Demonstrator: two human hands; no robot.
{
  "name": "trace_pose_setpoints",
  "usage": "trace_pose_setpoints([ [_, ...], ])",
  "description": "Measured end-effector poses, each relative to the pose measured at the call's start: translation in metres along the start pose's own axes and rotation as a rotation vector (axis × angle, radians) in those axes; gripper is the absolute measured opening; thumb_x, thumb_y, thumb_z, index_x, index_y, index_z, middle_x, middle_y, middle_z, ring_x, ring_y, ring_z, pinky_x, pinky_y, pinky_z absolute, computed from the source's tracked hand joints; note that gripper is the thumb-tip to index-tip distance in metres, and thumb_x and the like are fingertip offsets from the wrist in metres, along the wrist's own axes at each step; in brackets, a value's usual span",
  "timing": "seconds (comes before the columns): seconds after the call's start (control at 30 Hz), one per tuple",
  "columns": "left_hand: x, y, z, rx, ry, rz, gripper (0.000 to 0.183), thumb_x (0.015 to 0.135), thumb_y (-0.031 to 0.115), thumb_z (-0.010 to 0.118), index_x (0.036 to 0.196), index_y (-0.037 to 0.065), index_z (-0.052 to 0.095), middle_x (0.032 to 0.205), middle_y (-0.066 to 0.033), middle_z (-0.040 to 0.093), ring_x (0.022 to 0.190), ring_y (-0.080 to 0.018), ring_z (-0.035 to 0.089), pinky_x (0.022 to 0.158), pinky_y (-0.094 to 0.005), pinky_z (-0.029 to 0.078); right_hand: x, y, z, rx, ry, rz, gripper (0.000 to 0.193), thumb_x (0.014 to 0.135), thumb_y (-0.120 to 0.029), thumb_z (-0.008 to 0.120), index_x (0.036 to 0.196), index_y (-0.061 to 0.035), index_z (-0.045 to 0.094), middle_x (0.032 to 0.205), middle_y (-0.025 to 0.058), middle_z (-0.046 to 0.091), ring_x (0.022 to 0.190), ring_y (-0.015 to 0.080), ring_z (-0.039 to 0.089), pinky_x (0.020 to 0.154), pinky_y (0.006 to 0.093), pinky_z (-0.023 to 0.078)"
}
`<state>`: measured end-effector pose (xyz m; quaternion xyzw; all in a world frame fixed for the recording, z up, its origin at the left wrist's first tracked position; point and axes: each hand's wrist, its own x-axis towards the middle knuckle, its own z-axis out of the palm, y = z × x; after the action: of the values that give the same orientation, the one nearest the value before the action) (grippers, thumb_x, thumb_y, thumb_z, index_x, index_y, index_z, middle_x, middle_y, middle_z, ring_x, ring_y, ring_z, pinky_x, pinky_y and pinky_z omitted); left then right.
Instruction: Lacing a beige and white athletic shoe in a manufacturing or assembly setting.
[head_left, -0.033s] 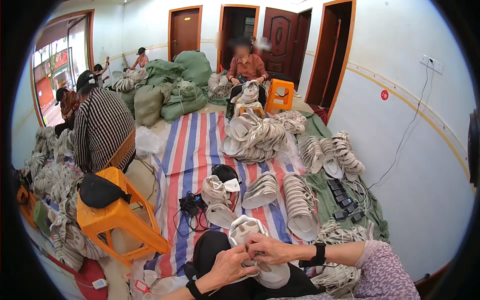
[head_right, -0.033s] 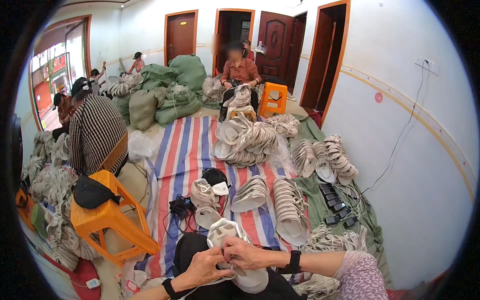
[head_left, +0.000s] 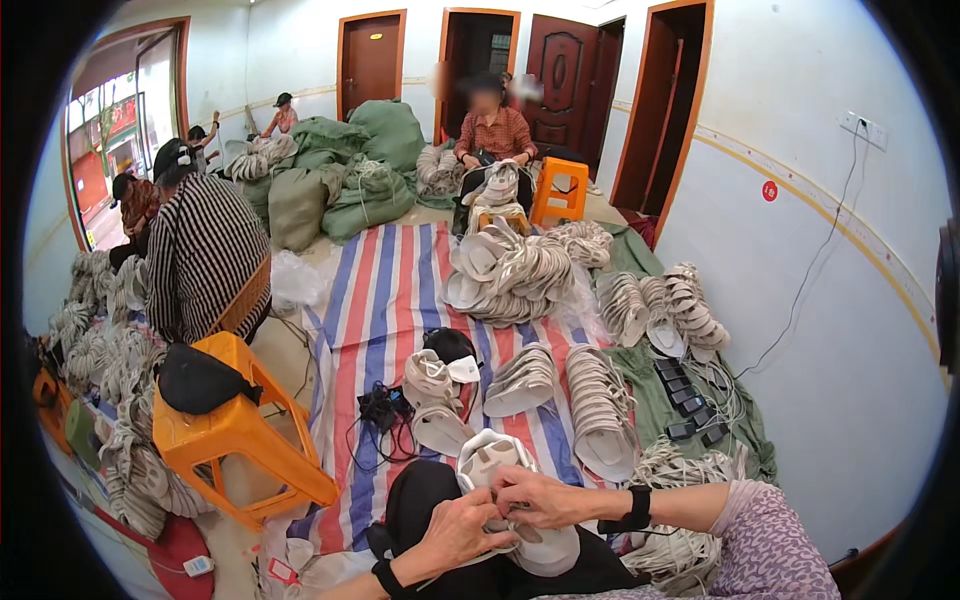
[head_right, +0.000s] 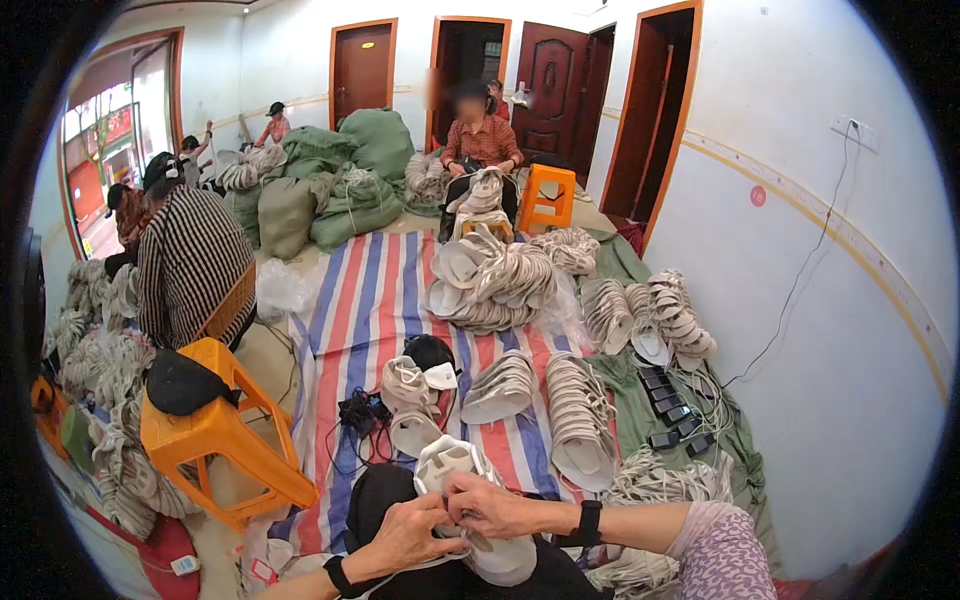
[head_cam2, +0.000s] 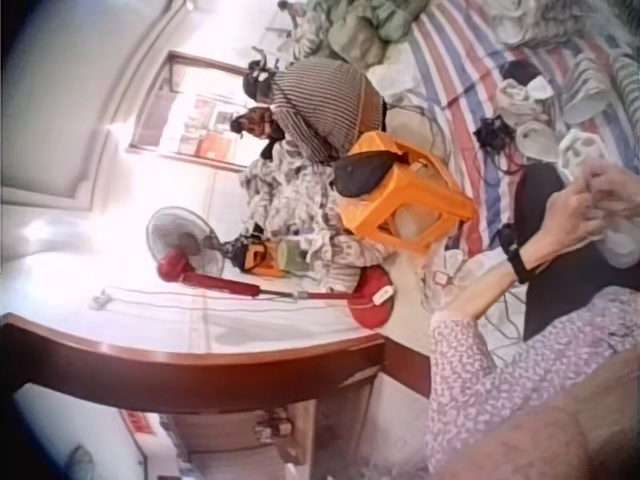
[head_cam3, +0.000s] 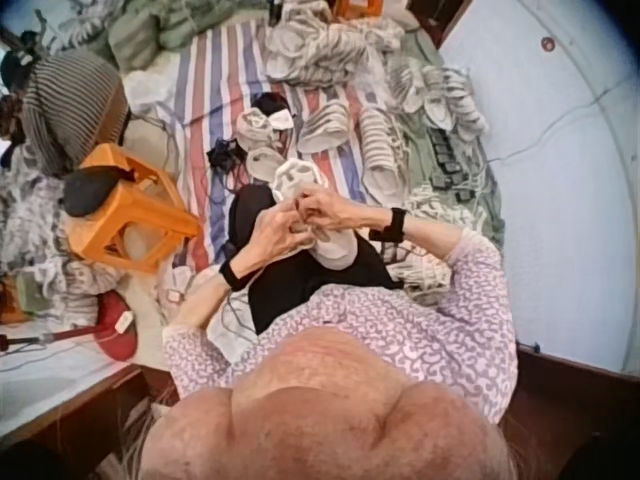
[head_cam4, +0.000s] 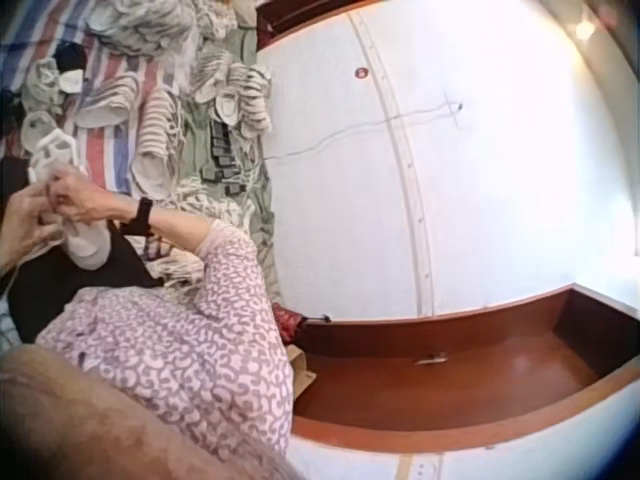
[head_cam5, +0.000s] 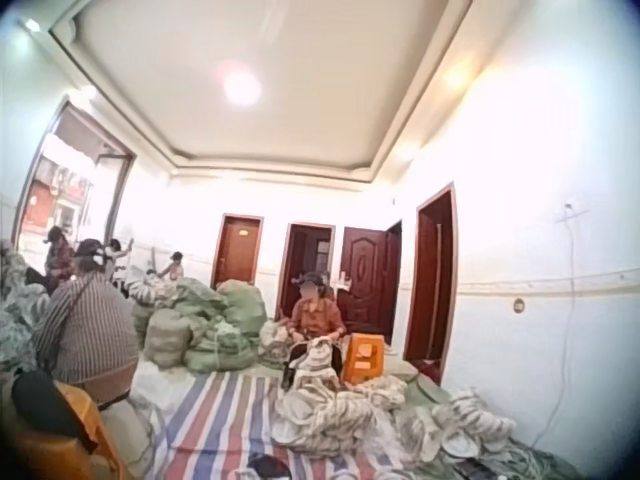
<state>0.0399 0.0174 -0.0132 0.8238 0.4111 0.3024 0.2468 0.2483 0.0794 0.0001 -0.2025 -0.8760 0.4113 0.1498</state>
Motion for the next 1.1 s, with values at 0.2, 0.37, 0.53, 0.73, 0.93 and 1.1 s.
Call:
trace_pose_setpoints([
  [0.2,-0.008,-0.004,0.010,0.078,0.020,-0.017,0.037,0.074,0.034,0.079,0.086,0.002,0.066,0.089,-0.0081,0.059,0.073,-0.0296,0.066,0.061,-0.0422,0.052,0.002,0.004,0.004,-0.059,0.002,-0.102,0.013,0.075,0.002,0.068,0.086,0.0016,0.061,0.097,0.0111,0.047,0.096,0.0288,0.052,0.082,0.0384,0.043],
  [0.37,0.000,-0.004,0.013,0.086,0.036,0.070,0.028,0.078,0.027,0.077,0.085,0.002,0.065,0.092,-0.0080,0.059,0.072,-0.0291,0.065,0.059,-0.0407,0.051,-0.003,0.004,-0.001,-0.149,0.002,-0.082,0.013,0.080,-0.003,0.070,0.091,0.0023,0.064,0.103,0.0124,0.051,0.100,0.0294,0.055,0.086,0.0387,0.045],
  [0.53,0.001,-0.011,0.022,0.100,0.063,0.088,0.025,0.079,0.024,0.076,0.081,0.002,0.064,0.091,-0.0072,0.057,0.068,-0.0293,0.065,0.056,-0.0406,0.050,-0.002,0.006,0.000,-0.110,-0.007,-0.035,0.014,0.079,-0.003,0.072,0.091,0.0009,0.065,0.103,0.0118,0.051,0.101,0.0292,0.055,0.086,0.0382,0.045],
  [0.73,0.003,-0.006,0.023,0.109,0.073,0.082,0.024,0.080,0.022,0.074,0.079,0.002,0.062,0.091,-0.0081,0.056,0.067,-0.0303,0.064,0.055,-0.0416,0.050,0.002,0.011,-0.007,-0.082,-0.050,0.009,0.015,0.079,-0.003,0.073,0.089,-0.0004,0.062,0.102,0.0115,0.052,0.101,0.0299,0.054,0.086,0.0391,0.045],
  [0.93,0.005,-0.006,0.022,0.111,0.045,0.083,0.024,0.081,0.021,0.073,0.084,0.001,0.061,0.094,-0.0102,0.054,0.074,-0.0318,0.063,0.061,-0.0430,0.051,0.012,0.034,-0.019,-0.098,-0.166,-0.110,0.014,0.077,-0.004,0.072,0.083,0.0006,0.060,0.097,0.0112,0.049,0.097,0.0283,0.052,0.083,0.0380,0.043],
  [1.1,0.009,-0.005,0.024,0.112,0.022,0.029,0.023,0.082,0.021,0.071,0.087,0.001,0.060,0.095,-0.0105,0.053,0.075,-0.0324,0.062,0.061,-0.0440,0.050,0.018,0.033,-0.030,-0.038,-0.307,-0.127,0.009,0.085,-0.004,0.064,0.084,0.0008,0.057,0.097,0.0111,0.047,0.094,0.0284,0.052,0.080,0.0391,0.043],
])
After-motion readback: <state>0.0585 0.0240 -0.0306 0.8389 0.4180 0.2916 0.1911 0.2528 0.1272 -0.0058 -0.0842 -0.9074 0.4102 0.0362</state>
